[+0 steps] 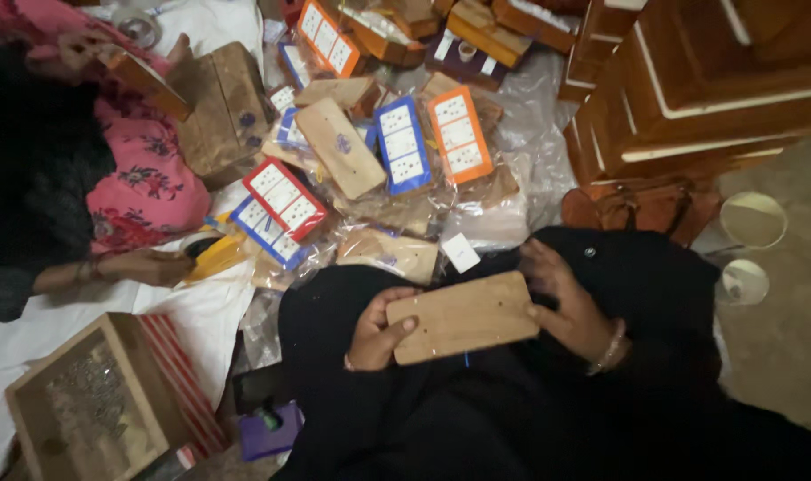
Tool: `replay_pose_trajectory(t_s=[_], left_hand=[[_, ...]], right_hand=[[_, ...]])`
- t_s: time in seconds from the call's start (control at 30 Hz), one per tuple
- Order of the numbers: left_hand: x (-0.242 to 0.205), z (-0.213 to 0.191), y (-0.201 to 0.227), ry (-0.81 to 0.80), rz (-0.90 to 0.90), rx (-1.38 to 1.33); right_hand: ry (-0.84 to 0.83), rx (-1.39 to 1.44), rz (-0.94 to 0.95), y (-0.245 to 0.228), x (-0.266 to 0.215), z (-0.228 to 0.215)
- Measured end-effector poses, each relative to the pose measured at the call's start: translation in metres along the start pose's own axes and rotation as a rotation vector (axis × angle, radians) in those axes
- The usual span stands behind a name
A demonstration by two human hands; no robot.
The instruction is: The person sits on the floor and repeatedly picks up small wooden blocks, places them into clear plastic bags, and sets the packaged items aside. The person handles the blocks one at a time and occasionally adjusts the bags before moving to the next item.
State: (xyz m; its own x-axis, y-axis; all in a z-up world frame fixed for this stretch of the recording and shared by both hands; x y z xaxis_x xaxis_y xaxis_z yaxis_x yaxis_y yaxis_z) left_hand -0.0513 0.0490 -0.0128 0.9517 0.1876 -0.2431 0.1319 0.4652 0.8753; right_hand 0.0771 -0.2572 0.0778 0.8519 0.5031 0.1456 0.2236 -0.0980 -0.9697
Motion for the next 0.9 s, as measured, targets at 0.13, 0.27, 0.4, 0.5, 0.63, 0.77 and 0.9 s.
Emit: replay_pose_trajectory(t_s=[0.13, 0.27, 0.4, 0.5, 0.63, 0.77, 0.9], left_hand=[[-0.013, 0.031, 0.022, -0.016, 0.082, 0.329], [-0.02, 0.043, 0.054, 0.063, 0.482, 0.907], [-0.039, 0.014, 0.089, 0.299, 0.774, 1.41], [-0.063, -0.029, 0.095, 0.668, 0.811, 1.632], [-0.116, -0.123, 0.081, 0.99, 0.452, 1.797], [-0.2, -0.219, 0.045, 1.282, 0.236, 1.33], [-0.237, -0.261, 0.001, 1.489, -0.122, 1.287]], right_hand=[[-0.118, 0.559, 0.629, 0.023, 0.001, 0.014], [-0.08, 0.357, 0.61, 0.059, -0.002, 0.011], [-0.067, 0.264, 0.633, 0.102, 0.001, 0.018], [-0.082, 0.07, 0.625, 0.119, -0.001, 0.019], [-0.114, -0.091, 0.54, 0.126, -0.007, 0.016], [-0.036, -0.006, 0.689, 0.137, -0.007, 0.021], [-0.062, -0.003, 0.777, 0.145, -0.005, 0.016]])
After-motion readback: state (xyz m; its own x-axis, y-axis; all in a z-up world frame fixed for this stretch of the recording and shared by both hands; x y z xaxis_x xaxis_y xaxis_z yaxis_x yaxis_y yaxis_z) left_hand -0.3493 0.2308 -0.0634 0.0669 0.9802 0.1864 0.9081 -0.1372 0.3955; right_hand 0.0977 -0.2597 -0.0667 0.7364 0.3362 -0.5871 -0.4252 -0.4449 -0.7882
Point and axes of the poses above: each hand's wrist, its own x-axis towards the middle knuckle, its own z-axis out of the palm, y = z × x, the point moved 1 cm from there along x, towards the middle knuckle, and after that the axes turned 8 degrees about y, right-handed, at the moved point
